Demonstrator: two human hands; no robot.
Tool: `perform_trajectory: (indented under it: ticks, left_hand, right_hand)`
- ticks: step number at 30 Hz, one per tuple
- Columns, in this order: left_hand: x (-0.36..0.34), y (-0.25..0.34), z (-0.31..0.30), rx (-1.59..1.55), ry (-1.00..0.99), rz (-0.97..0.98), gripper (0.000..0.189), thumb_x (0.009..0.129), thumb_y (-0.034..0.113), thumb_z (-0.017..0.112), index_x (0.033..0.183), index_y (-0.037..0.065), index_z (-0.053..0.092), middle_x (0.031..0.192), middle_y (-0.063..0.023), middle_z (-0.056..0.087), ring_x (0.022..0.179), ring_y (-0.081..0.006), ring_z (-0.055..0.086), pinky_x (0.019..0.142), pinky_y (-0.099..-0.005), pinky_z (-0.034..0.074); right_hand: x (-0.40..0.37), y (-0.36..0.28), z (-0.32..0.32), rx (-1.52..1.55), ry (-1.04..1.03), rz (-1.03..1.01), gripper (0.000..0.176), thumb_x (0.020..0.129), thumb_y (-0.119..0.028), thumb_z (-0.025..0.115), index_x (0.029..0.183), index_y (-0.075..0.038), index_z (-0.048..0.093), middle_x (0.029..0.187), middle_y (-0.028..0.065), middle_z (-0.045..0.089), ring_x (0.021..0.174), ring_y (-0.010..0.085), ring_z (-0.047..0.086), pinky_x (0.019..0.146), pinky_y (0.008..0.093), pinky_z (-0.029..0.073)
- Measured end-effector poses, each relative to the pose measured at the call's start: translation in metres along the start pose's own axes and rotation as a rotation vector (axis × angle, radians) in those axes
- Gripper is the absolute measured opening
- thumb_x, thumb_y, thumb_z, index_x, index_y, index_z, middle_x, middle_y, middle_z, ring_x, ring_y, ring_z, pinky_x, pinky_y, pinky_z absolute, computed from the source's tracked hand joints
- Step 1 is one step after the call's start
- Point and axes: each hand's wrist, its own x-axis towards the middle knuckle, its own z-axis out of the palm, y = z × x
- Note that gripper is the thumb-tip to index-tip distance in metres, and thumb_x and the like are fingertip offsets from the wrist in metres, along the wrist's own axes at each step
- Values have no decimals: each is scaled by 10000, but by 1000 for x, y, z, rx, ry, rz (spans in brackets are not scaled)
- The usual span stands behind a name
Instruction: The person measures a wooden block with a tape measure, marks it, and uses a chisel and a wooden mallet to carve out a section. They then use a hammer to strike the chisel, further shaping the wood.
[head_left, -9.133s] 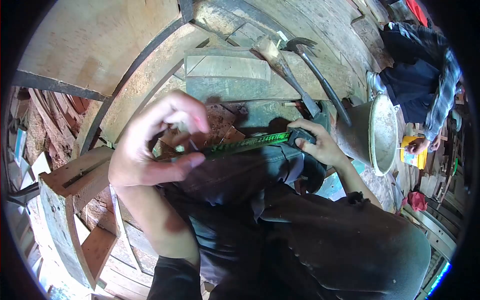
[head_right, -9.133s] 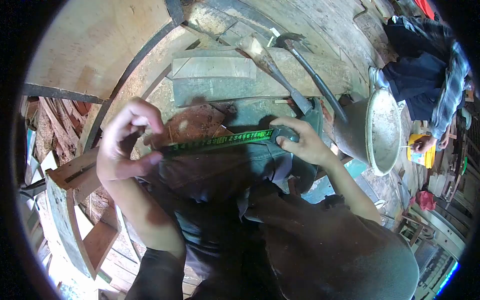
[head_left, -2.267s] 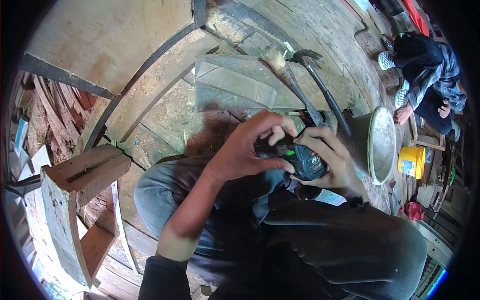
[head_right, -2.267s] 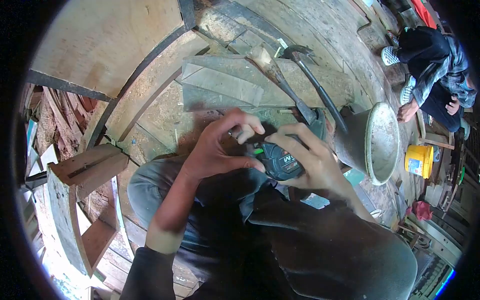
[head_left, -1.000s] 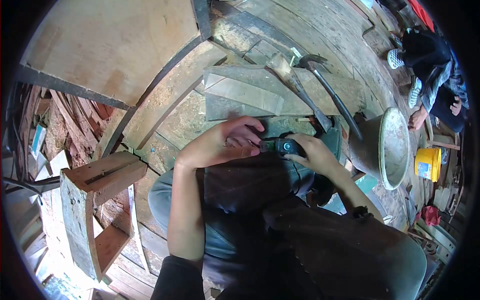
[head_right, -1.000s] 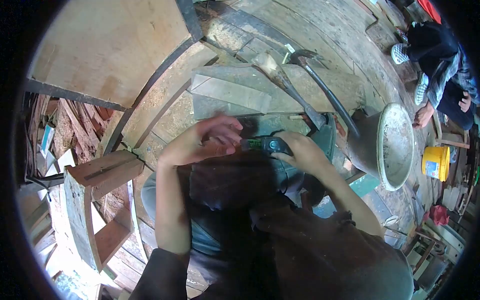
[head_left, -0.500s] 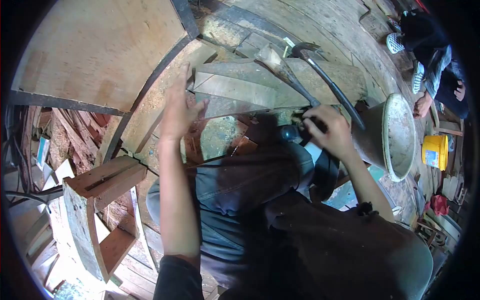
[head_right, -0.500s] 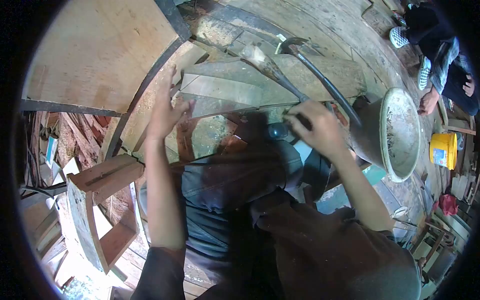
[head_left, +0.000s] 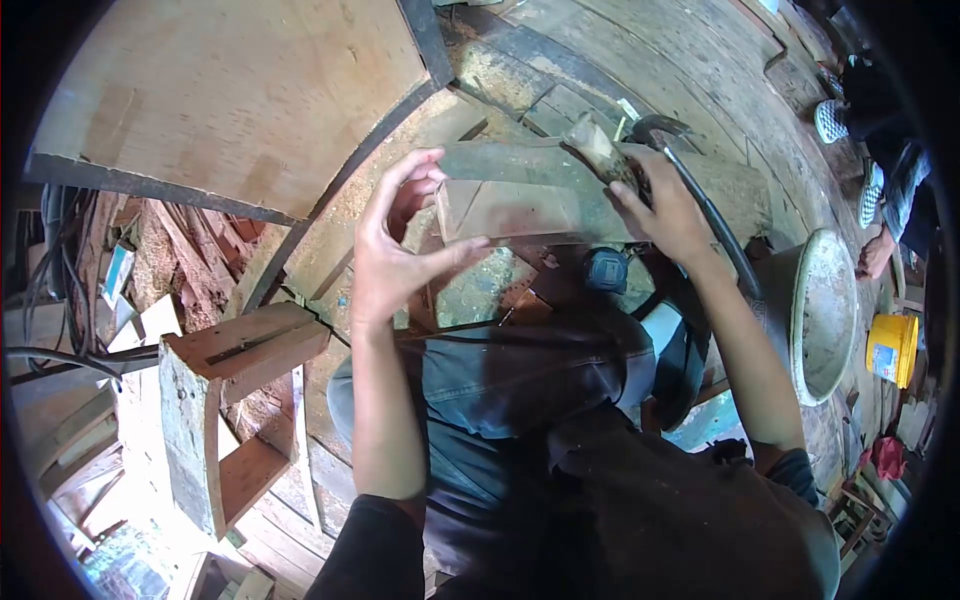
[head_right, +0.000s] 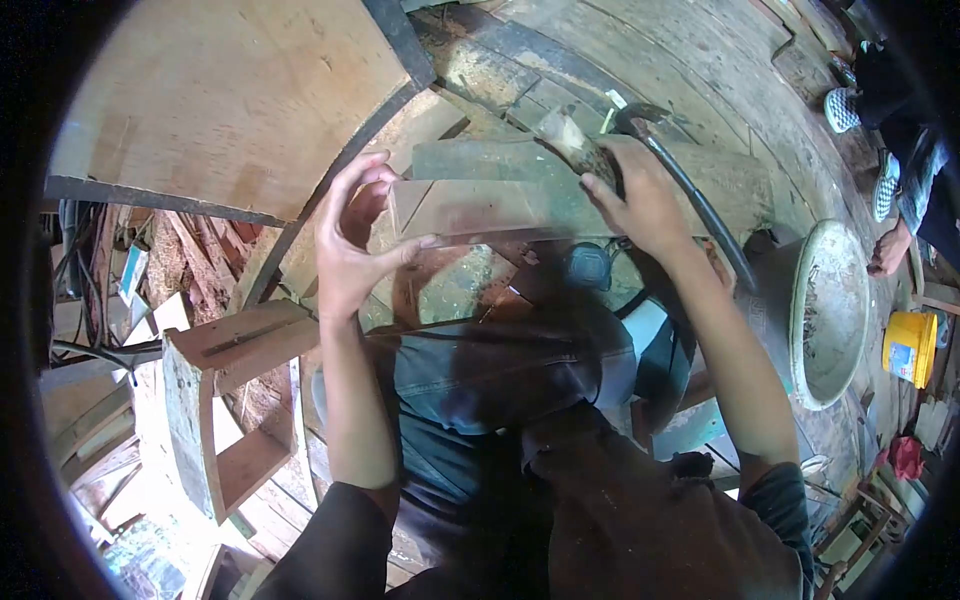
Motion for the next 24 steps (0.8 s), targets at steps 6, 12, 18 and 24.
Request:
perform_trajectory:
  ticks: [6,12,18,24]
  left_hand:
    - [-3,6,9,-80,96,171,803,571,20,915,1285,26,547,1237,-45,545,1130,-153,515,1052,-330,437]
    - [-6,10,26,-317,208,146,844,630,-72,848,1365,-10,437,1283,-153,543,1192,-230,543,1072,-385,433]
    - [-7,13,34,-579,-7,179,834,708,-197,703,1425,-44,307,1350,-296,524,1310,-314,494,1103,-431,402]
    - [-11,23,38,-580,-36,102,769,723,-229,606,1408,-29,318,1293,-249,594,1249,-256,552,1040,-345,446]
  right_hand:
    - [4,-5,9,-30,41,-46,523,889,-220,685,1326,-10,489,1230,240,566,1165,425,532,1011,449,426]
    - [0,-77,-62,676,258,38,499,939,-181,573,1358,56,440,1187,161,576,1104,255,571,964,383,454]
    - [-2,-135,-107,1417,142,-48,478,927,-369,552,1245,-23,467,747,0,382,703,120,352,670,278,339]
    - [-5,-167,-147,1500,120,-203,393,893,-317,656,1095,-49,451,656,-29,373,640,96,344,577,240,305]
